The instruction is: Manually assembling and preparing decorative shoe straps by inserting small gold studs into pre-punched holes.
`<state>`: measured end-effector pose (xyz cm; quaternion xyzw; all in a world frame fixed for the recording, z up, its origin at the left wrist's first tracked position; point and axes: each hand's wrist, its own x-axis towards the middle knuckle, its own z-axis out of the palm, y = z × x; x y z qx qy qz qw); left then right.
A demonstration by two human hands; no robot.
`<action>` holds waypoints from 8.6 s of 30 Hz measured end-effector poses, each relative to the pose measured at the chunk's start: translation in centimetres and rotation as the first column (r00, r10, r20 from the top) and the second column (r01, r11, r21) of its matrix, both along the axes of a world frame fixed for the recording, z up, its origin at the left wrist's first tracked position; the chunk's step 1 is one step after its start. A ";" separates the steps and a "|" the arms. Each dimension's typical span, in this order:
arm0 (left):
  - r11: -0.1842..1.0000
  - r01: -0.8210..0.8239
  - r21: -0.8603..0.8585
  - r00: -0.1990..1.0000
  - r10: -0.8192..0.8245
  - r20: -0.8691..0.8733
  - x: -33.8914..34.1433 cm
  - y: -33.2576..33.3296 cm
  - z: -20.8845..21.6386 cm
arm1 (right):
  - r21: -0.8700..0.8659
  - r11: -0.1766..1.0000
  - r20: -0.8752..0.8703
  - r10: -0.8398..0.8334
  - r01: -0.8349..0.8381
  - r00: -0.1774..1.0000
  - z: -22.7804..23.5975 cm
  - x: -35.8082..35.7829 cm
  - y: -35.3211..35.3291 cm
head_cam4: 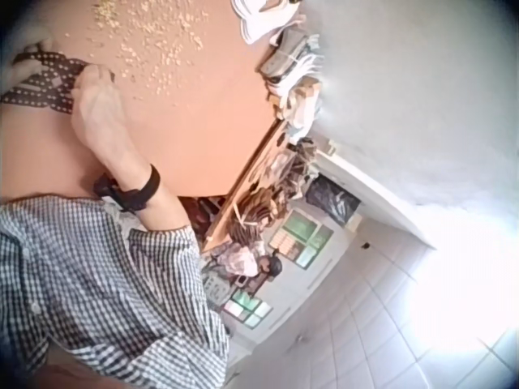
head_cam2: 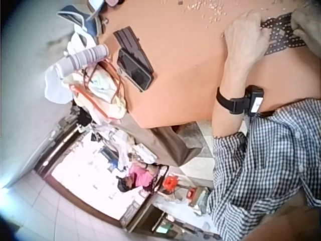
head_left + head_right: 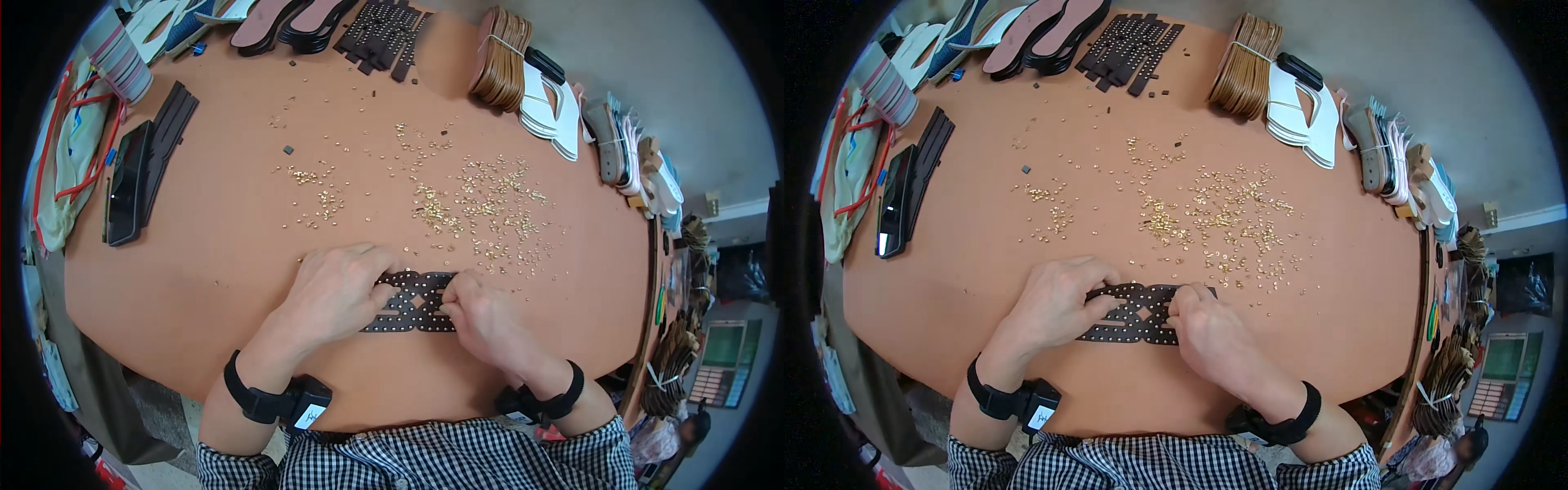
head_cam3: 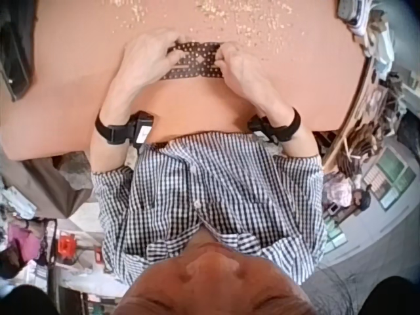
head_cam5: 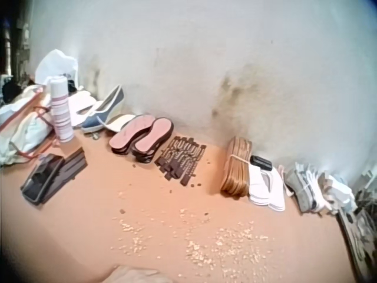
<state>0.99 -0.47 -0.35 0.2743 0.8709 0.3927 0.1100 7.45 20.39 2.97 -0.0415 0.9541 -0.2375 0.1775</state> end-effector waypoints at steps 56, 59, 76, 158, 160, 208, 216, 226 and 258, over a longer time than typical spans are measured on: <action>0.999 -0.019 0.047 0.988 0.011 0.151 -0.3 0.3 1.4 | 0.127 0.958 -0.293 -0.212 0.258 0.932 -1.9 -1.9 8.5; 0.999 -0.018 0.029 0.989 0.013 0.146 -0.3 0.2 1.3 | 0.192 0.945 -0.254 -0.213 0.266 0.943 -1.8 -2.2 8.1; 0.999 0.006 0.043 1.000 -0.005 -0.020 0.0 -0.2 -0.2 | 0.074 0.899 -0.222 -0.408 0.433 0.885 -1.5 -2.2 7.3; 1.000 0.017 0.023 0.999 -0.016 -0.046 0.0 0.0 -0.1 | -0.024 0.995 -0.099 0.091 -0.094 0.991 -0.2 0.0 -0.4; 1.000 0.019 0.009 0.999 -0.019 -0.039 0.0 0.0 -0.1 | -0.005 0.999 -0.087 0.054 -0.054 0.995 -0.5 0.1 -0.3; 0.999 0.011 0.039 0.997 -0.008 -0.072 0.2 -0.1 -0.4 | -0.086 0.982 -0.305 0.135 -0.169 0.943 -2.0 0.8 0.8; 1.000 0.015 -0.011 1.000 -0.015 0.009 0.0 0.0 0.5 | -0.064 0.979 -0.349 0.158 -0.192 0.924 -1.8 1.2 0.6; 0.999 0.016 -0.038 0.996 -0.013 0.084 -0.1 0.0 1.0 | -0.150 0.942 -0.314 -0.333 0.300 0.889 -1.8 2.7 5.6; 1.000 0.027 -0.001 1.000 -0.027 0.004 0.0 0.1 0.9 | 0.309 0.948 -0.333 0.030 0.079 0.942 -2.1 -1.9 6.8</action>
